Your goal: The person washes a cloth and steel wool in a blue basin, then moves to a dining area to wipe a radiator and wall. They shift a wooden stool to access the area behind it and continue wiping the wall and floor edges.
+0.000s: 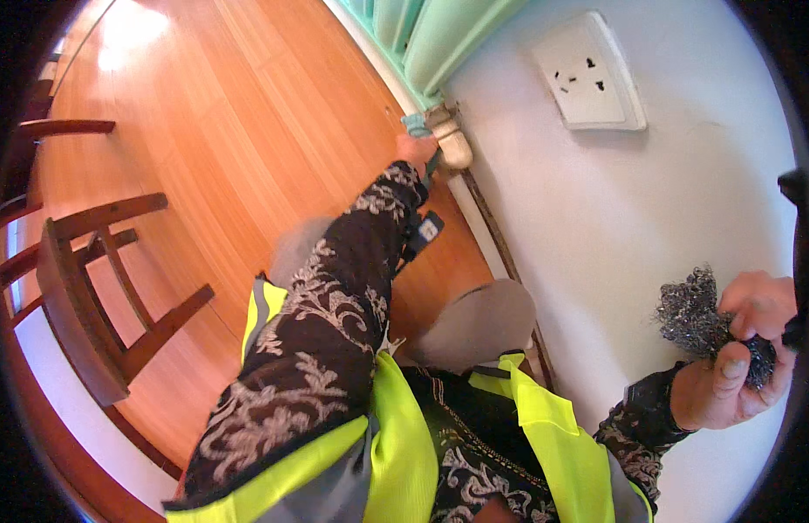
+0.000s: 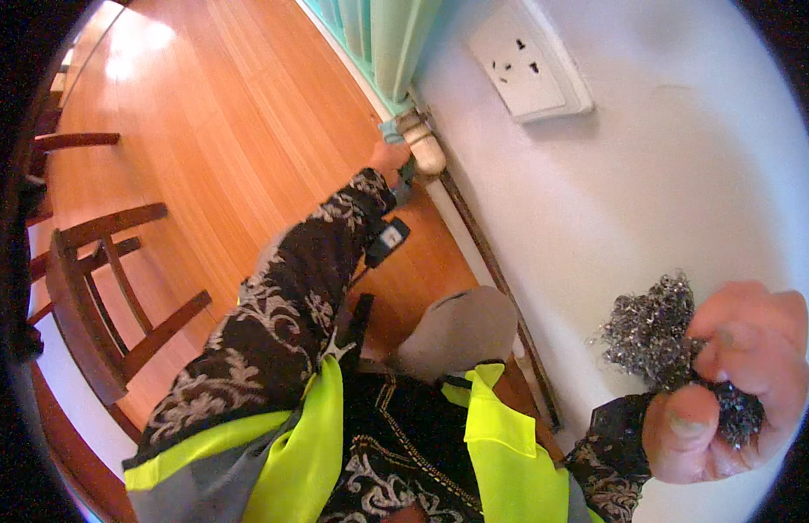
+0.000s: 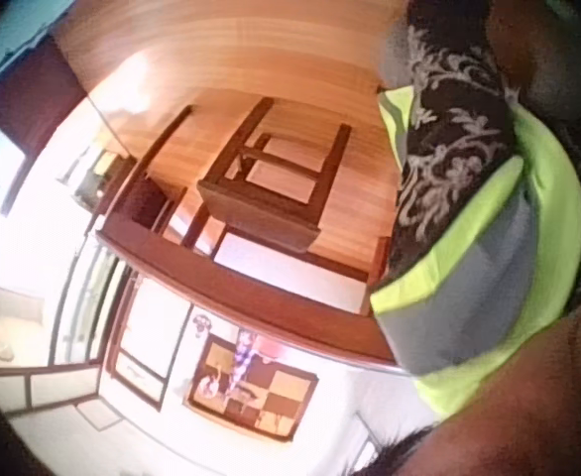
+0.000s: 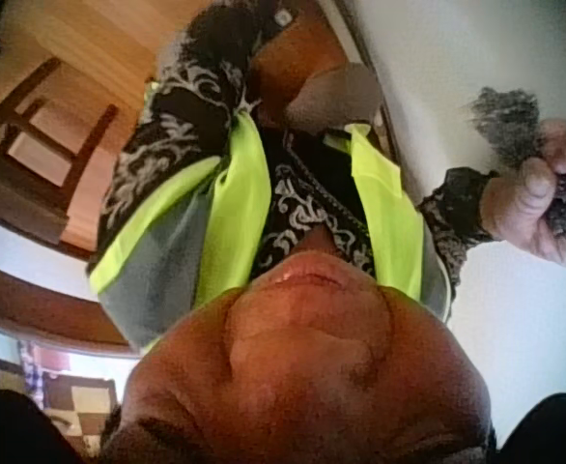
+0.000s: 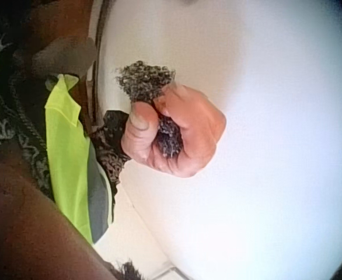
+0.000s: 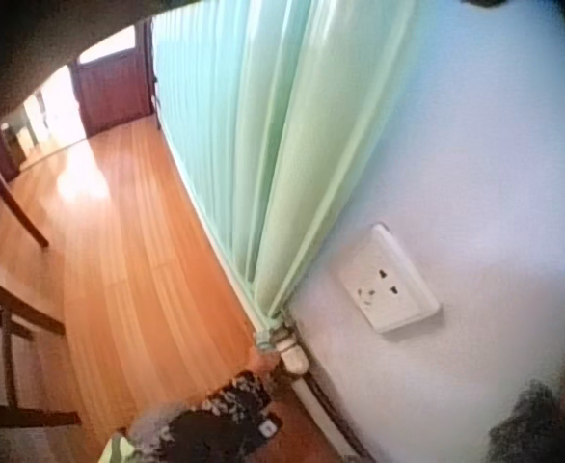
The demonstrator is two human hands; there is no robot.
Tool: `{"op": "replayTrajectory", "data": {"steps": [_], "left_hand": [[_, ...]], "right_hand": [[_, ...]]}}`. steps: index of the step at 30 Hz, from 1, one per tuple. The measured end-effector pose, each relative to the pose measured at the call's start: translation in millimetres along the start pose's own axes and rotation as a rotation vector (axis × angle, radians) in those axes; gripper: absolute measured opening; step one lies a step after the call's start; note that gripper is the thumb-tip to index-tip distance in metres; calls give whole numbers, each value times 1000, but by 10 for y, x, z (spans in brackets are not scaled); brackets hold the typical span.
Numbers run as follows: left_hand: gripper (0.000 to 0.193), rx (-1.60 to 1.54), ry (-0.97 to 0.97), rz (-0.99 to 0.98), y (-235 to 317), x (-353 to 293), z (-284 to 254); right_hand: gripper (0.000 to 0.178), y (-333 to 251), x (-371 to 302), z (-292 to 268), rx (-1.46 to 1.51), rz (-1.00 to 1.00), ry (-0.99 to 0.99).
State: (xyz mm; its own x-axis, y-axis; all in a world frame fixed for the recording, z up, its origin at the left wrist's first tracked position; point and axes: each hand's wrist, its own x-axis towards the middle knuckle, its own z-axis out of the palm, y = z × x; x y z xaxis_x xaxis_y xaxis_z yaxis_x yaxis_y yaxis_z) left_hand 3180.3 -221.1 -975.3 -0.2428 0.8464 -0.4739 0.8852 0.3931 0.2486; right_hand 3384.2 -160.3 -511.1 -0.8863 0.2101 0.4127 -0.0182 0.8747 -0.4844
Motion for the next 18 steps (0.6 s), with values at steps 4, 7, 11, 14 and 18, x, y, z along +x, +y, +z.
{"op": "replayTrajectory", "data": {"steps": [4,7,11,14,18], "left_hand": [[40,-346,201,48,-193,81,148],[38,-139,260,228,-173,86,158],[37,-1045,238,-389,42,9,43],[37,-1645,364,-619,170,-107,-3],[35,-1780,548,-495,221,-241,137]], "right_hand": [[38,17,-11,-54,114,31,-51],[38,21,-4,-51,33,18,-51],[36,6,-4,-18,-60,38,-36],[36,11,4,-2,-78,6,-37],[36,20,11,-2,-113,7,-10]]}}
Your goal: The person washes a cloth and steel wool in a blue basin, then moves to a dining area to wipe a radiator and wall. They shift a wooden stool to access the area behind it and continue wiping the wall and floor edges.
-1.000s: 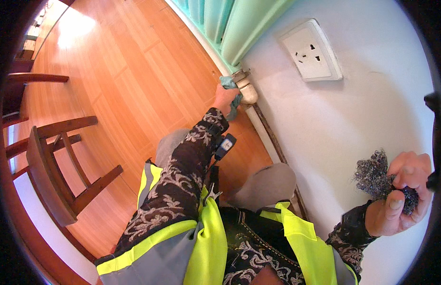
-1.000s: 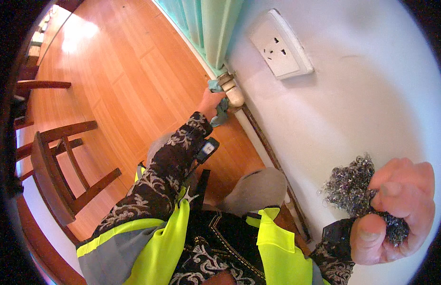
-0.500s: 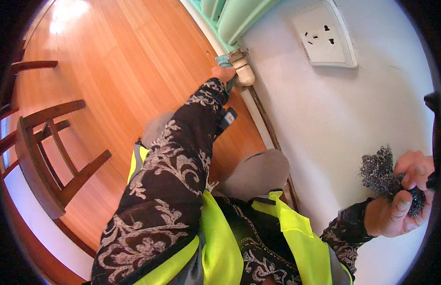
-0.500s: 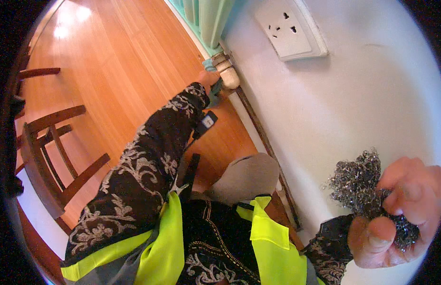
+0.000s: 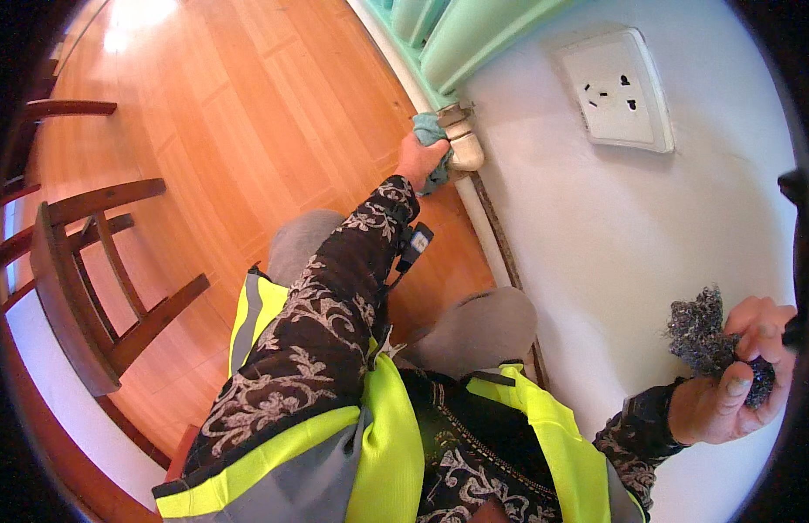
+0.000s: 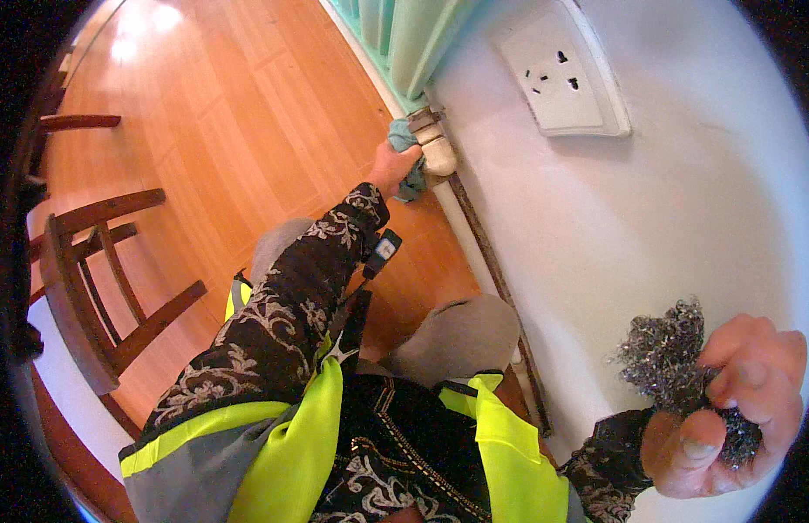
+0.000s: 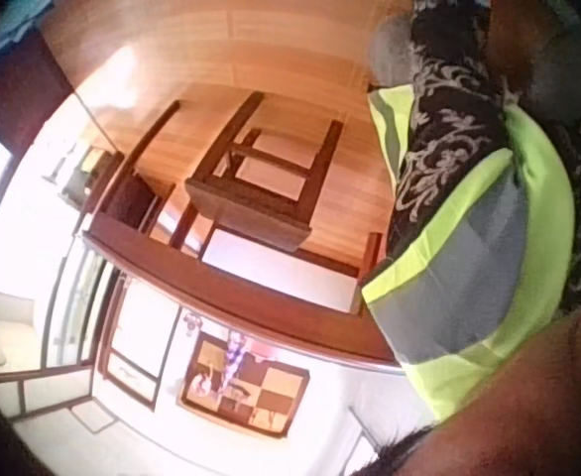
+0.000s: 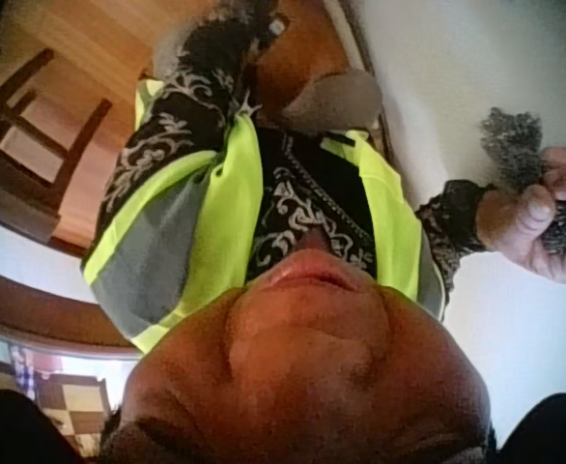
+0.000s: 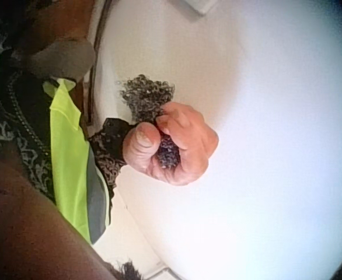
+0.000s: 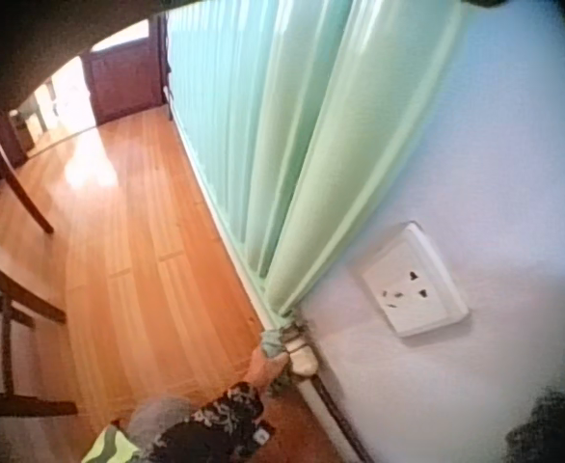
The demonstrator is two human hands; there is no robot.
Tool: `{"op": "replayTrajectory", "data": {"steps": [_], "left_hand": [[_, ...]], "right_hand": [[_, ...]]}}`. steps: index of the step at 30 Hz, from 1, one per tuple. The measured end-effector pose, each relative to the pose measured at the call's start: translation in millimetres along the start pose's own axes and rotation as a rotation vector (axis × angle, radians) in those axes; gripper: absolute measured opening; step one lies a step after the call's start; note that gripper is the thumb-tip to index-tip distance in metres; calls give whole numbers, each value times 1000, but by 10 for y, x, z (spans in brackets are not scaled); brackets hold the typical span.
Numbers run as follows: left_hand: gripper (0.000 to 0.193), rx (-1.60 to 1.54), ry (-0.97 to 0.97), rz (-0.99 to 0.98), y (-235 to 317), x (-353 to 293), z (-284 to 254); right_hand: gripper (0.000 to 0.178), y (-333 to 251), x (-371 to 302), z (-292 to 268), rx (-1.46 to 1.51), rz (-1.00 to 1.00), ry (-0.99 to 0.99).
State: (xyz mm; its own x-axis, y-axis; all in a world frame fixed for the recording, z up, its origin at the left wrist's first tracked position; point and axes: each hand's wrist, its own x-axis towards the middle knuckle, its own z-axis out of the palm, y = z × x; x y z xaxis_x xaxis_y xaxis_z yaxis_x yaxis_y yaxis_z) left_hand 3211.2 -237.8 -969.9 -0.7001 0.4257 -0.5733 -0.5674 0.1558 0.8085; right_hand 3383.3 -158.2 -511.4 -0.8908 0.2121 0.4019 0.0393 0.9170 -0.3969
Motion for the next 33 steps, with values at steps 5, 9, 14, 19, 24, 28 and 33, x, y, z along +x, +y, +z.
{"op": "replayTrajectory", "data": {"steps": [5,9,14,19,24,28,33], "left_hand": [[41,-169,-22,60,-311,-61,-117],[49,-210,116,-71,-388,-295,-195],[39,-637,-82,-129,-55,-476,-146],[55,-410,173,-150,61,-300,292],[56,-209,427,156,-159,-194,504],[32,-418,428,32,-318,-350,581],[54,96,207,5,-484,-812,582]], "right_hand": [[36,-8,8,52,17,-7,60],[36,-3,-22,108,-14,-16,105],[37,18,-69,107,23,-11,188],[38,23,-25,73,23,-40,100],[23,-28,81,47,43,61,8],[23,-54,99,66,-14,-6,-29],[28,-76,109,89,4,-31,62]]}}
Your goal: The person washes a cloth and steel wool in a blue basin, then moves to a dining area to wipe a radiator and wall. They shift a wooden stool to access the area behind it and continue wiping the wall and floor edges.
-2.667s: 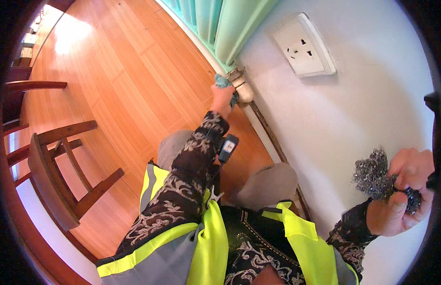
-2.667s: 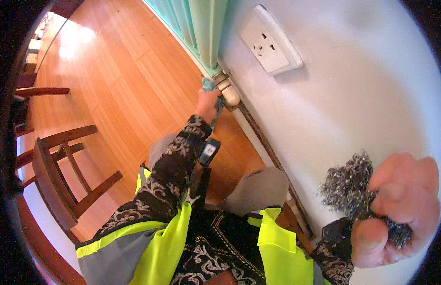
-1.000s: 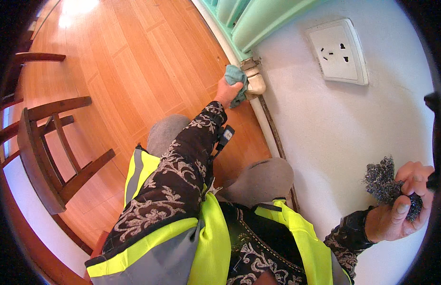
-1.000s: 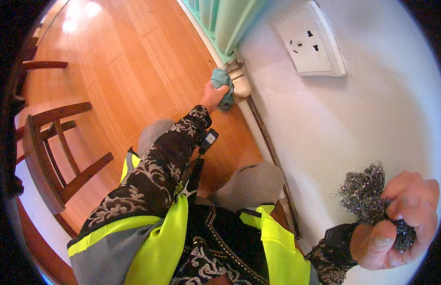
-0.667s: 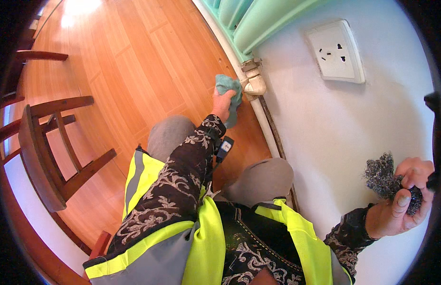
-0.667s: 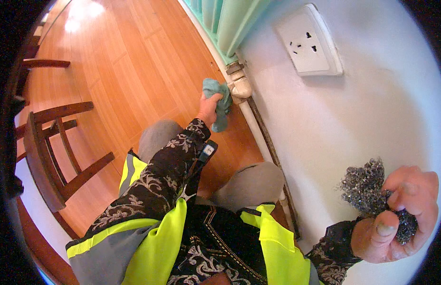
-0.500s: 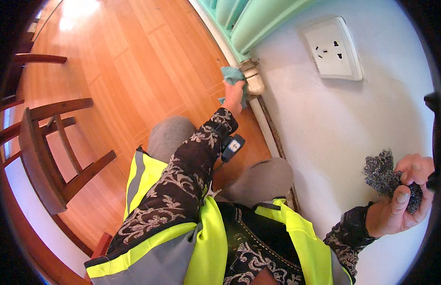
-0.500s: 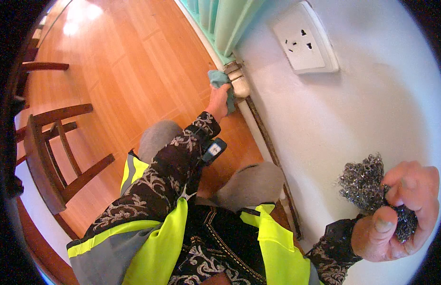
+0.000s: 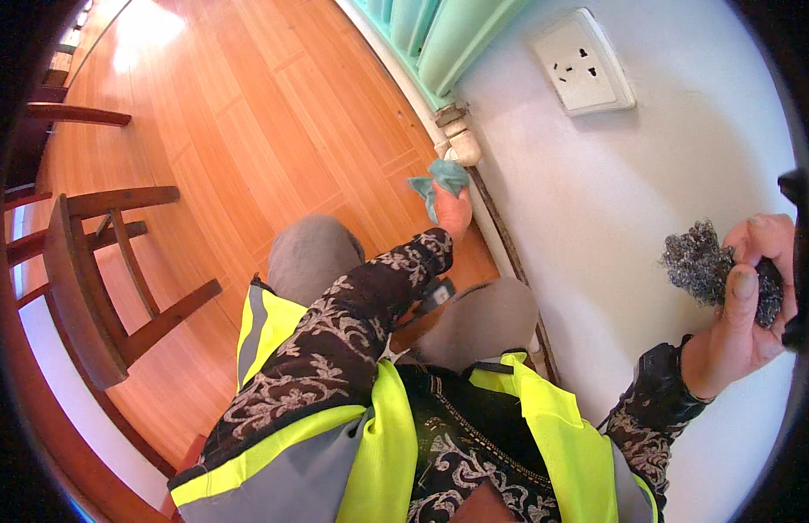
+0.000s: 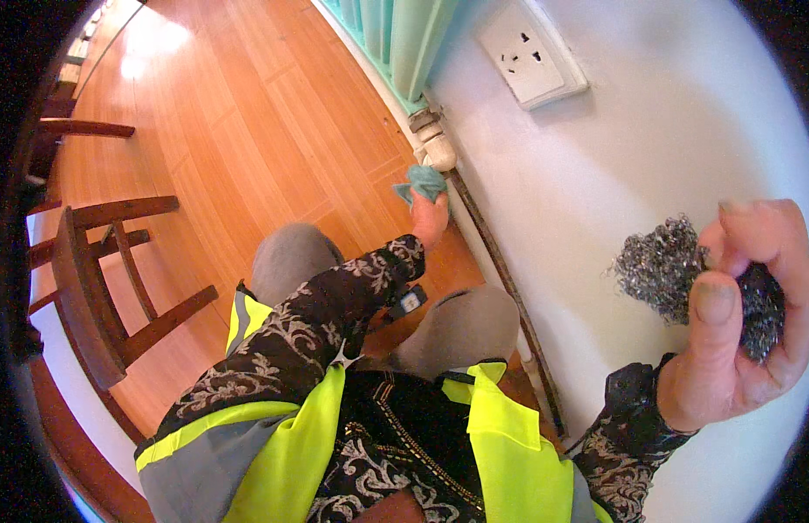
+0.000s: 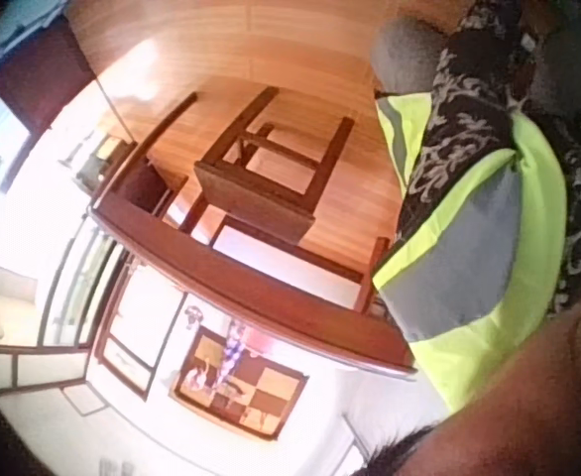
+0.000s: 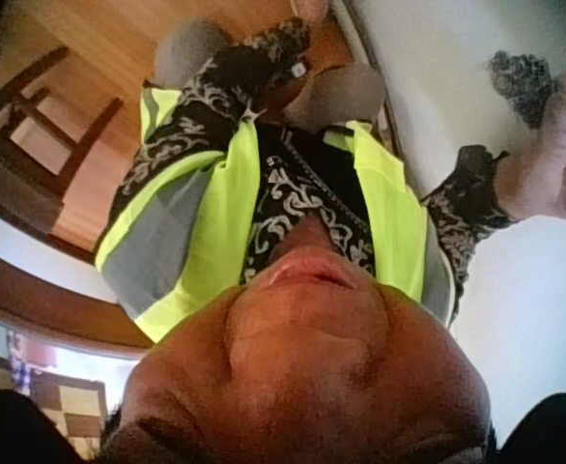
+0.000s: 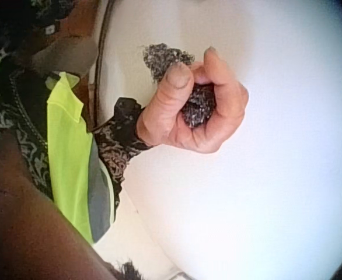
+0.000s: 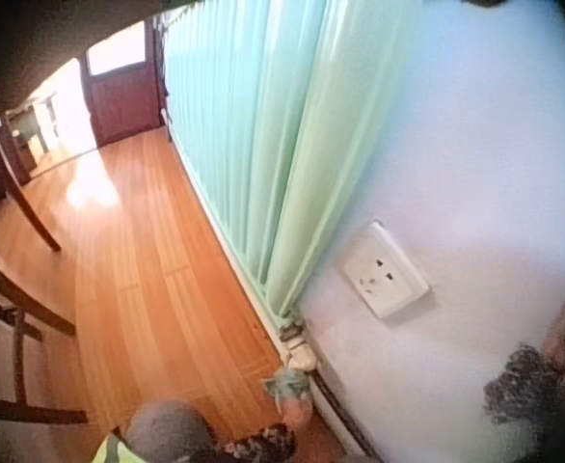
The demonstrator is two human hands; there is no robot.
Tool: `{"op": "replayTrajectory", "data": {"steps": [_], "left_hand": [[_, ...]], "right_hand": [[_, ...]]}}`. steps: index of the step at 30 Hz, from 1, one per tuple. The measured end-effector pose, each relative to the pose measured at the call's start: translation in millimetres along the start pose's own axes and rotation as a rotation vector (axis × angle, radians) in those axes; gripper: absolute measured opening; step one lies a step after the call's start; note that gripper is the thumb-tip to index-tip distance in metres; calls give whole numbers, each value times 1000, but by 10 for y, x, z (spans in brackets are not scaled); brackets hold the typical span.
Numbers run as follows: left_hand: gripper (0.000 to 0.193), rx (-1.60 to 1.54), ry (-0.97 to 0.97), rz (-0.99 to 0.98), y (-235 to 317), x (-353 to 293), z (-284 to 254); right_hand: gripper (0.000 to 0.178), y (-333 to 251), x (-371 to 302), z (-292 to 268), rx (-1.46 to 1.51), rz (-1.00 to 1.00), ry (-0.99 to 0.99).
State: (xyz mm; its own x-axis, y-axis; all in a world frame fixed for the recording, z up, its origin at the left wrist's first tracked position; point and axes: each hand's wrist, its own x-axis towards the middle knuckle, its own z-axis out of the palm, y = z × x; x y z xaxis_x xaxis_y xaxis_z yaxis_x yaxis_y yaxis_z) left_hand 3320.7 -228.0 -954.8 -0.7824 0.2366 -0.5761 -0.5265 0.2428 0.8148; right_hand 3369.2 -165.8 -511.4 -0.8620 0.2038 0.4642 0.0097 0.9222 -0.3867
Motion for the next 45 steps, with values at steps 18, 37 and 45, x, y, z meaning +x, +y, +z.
{"op": "replayTrajectory", "data": {"steps": [18,37,45], "left_hand": [[37,886,-563,1002,1040,-63,-719],[41,1719,-805,811,916,348,-1412],[24,1293,-906,876,1005,211,-1101]], "right_hand": [[24,15,-66,-42,-334,-99,-12],[17,151,-195,-21,-160,-69,-38],[17,32,-68,-8,-106,-99,-4]]}}
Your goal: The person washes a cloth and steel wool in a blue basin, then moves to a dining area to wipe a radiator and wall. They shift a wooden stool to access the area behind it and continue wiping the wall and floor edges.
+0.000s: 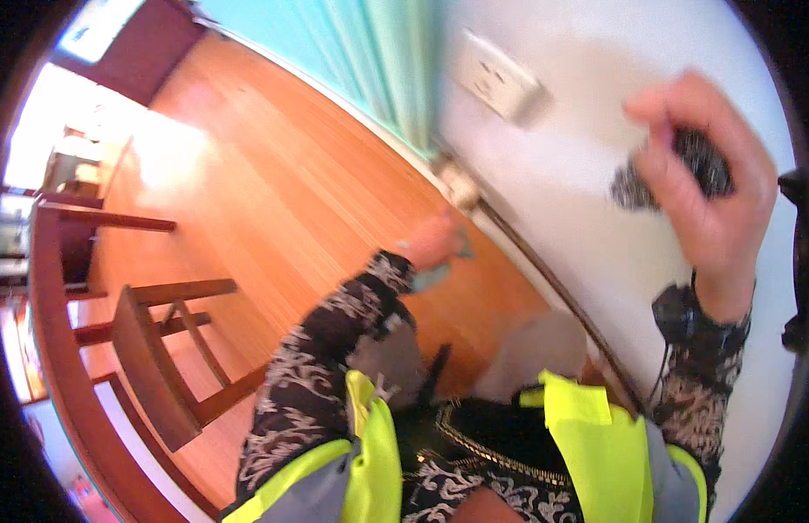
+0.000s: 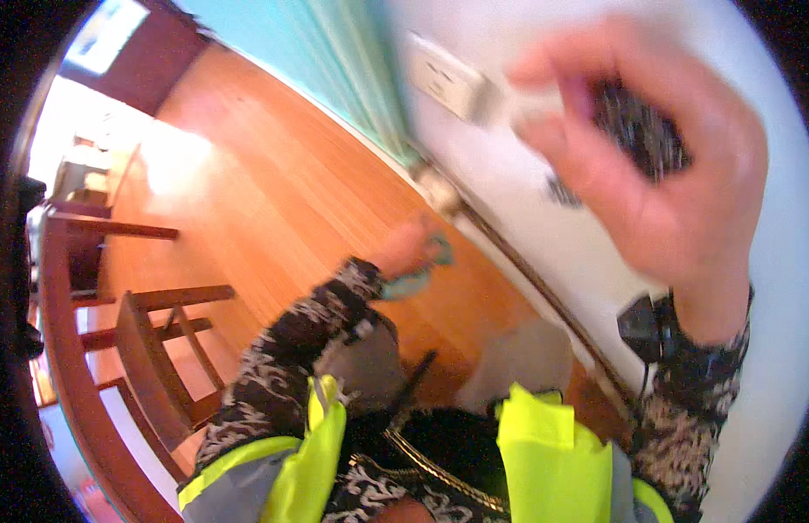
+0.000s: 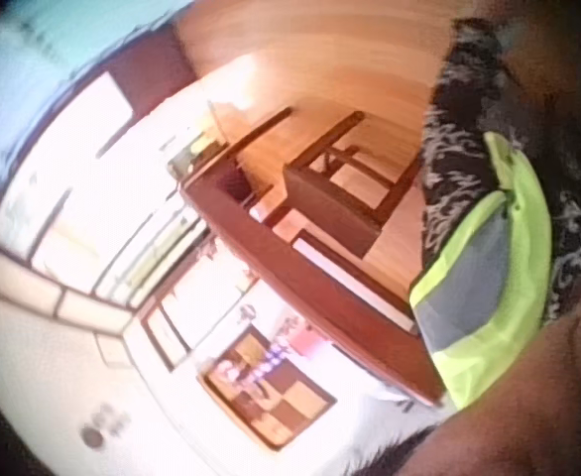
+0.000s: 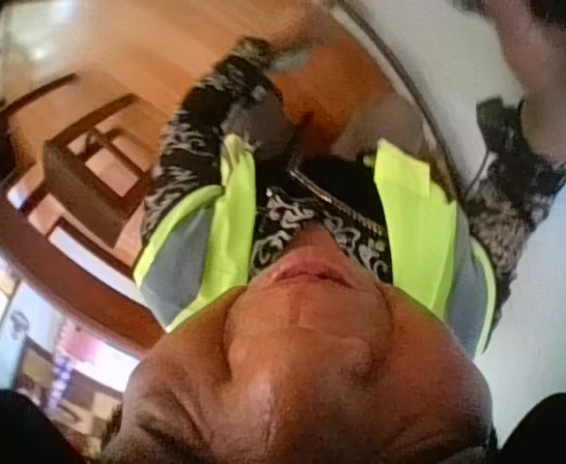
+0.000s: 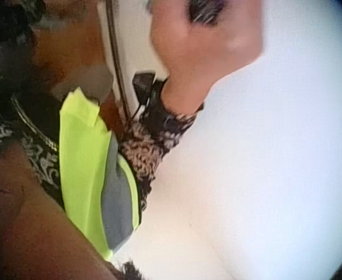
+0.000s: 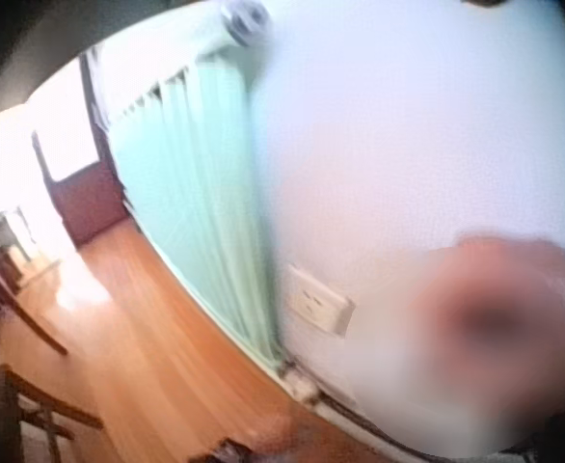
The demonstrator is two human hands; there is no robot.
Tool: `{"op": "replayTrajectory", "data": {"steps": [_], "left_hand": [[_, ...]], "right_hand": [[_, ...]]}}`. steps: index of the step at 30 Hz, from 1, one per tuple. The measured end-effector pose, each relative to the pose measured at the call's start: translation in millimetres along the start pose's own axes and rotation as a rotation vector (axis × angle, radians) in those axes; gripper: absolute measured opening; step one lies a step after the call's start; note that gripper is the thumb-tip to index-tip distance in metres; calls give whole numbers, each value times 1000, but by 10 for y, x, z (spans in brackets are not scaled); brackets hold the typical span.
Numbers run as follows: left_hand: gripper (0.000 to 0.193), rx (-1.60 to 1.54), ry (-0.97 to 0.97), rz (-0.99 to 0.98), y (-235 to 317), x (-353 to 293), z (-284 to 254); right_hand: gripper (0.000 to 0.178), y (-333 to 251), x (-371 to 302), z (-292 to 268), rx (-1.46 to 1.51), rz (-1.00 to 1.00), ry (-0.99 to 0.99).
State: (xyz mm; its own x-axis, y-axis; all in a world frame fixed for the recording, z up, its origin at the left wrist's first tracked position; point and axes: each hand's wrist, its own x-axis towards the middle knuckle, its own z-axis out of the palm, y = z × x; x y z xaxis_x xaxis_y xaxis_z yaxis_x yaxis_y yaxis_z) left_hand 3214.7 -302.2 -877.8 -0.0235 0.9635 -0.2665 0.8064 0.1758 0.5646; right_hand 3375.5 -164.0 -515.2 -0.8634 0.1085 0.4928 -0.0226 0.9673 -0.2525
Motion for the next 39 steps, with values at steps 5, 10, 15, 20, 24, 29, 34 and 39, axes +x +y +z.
{"op": "replayTrajectory", "data": {"steps": [5,10,15,20,24,29,34,39], "left_hand": [[35,-359,314,12,207,-37,-58],[37,-451,333,40,282,-135,-134],[47,-611,398,63,296,-202,-232],[50,-836,372,90,343,-183,-421],[54,-844,401,-12,398,-202,-424],[64,-927,443,-37,366,-277,-284],[60,-1017,270,-116,245,-279,-162],[56,-669,191,-302,112,-327,45]], "right_hand": [[17,-165,85,1,59,-32,78],[12,-336,-53,115,225,18,-43],[14,-49,-512,970,430,260,-328],[29,480,-1078,1834,374,335,-324],[34,683,-1222,2363,715,552,-321],[36,889,-1350,2987,1033,689,-313],[31,1005,-1535,3383,1230,763,-572],[22,963,-1837,3438,1233,812,-517]]}}
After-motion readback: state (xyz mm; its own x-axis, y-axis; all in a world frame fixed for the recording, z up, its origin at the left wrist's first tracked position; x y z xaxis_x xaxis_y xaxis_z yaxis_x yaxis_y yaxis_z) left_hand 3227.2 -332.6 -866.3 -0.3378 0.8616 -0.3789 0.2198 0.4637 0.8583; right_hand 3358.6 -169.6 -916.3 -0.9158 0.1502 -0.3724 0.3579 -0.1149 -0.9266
